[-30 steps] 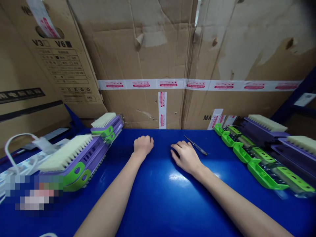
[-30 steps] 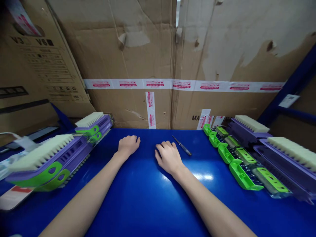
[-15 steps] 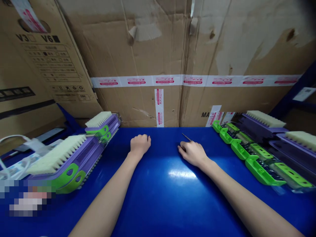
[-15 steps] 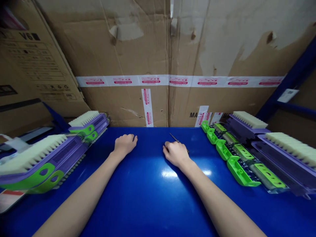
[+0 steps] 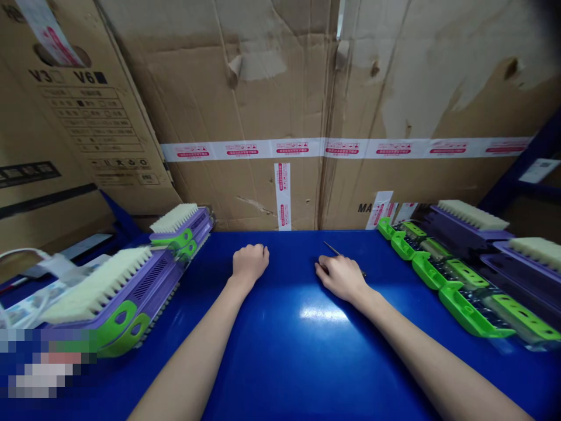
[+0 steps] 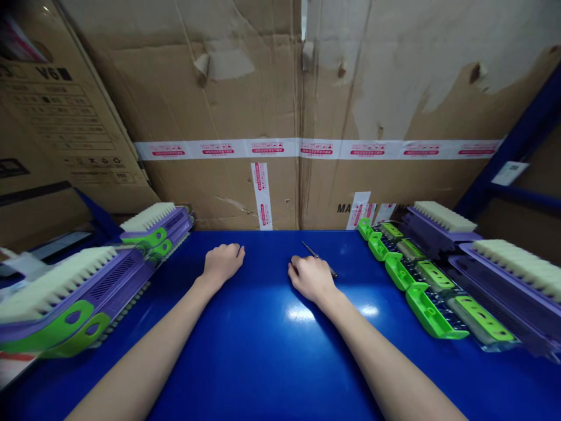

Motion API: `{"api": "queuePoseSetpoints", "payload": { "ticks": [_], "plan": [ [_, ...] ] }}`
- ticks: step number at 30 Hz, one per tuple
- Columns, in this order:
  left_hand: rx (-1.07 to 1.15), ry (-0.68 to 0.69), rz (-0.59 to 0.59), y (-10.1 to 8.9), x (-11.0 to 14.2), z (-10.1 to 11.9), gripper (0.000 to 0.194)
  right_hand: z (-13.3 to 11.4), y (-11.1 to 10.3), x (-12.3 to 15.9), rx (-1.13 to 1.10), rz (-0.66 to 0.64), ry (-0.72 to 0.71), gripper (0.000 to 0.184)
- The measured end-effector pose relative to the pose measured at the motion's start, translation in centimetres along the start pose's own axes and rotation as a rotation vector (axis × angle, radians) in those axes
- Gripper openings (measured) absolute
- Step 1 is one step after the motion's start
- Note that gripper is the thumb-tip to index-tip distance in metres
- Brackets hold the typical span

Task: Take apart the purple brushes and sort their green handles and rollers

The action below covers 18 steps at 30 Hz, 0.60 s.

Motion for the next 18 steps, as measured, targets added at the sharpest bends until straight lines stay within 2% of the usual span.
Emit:
{"api": "queuePoseSetpoints", "payload": {
  "ticks": [18],
  "plan": [
    [0.004, -0.001, -0.056, -0.27, 0.09, 0.14, 0.041, 0.21, -0.13, 0.42, -0.002, 0.058, -0.026, 0.03]
  ]
}}
Point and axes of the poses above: each hand's wrist, its own x-axis away from the middle knuckle, its own y-axis out of the palm, z = x × y, the point moved 2 cm from there along -x, towards the middle knuckle, and after that the axes turned 7 degrees about -z, right-handed, at the moved point
